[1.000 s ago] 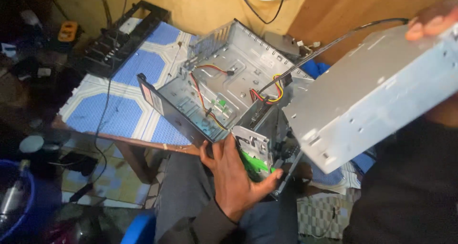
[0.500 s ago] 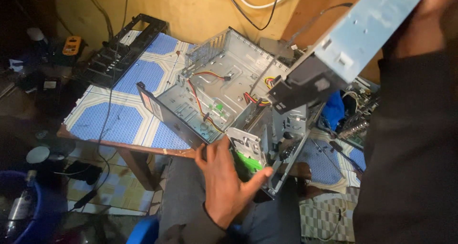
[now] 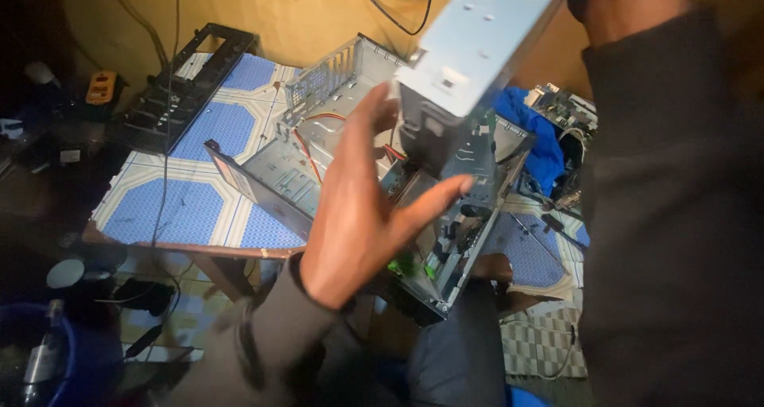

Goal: The recorder is disassembling a desktop computer, removing the optical drive and disconnecting various internal cables.

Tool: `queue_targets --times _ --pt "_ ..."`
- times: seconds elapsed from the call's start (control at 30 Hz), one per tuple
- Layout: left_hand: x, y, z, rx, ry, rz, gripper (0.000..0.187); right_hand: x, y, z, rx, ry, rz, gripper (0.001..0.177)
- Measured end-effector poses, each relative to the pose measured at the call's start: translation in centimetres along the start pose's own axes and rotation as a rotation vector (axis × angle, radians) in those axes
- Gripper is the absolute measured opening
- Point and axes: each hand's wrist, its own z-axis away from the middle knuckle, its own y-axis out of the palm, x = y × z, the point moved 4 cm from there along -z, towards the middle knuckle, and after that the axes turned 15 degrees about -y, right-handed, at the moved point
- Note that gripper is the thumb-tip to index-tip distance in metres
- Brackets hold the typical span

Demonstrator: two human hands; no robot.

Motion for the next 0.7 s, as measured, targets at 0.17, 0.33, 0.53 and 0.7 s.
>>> queue_targets --times 0.17,0.33,0.53,0.7 --pt "1.7 1.6 -2.3 0.212 -0.268 0.195 0.067 2.6 5.8 -6.6 -0.045 0.042 -0.028 0.047" --pt "3.4 0.1 -2.4 0.189 -0.203 0.425 0.056 3.0 11.2 -10.4 -0.087 0.074 -0.069 0.048" --pt "6.7 -1.9 -2.8 0.328 -0.492 0.797 0.054 6.7 18.4 -14.2 -0.106 0.089 -0.132 0.05" --pt "9.3 -2.7 -2.0 0.393 -0.564 1.036 0.057 10.2 21.7 -15.4 -0.114 0.105 -0.166 0.051"
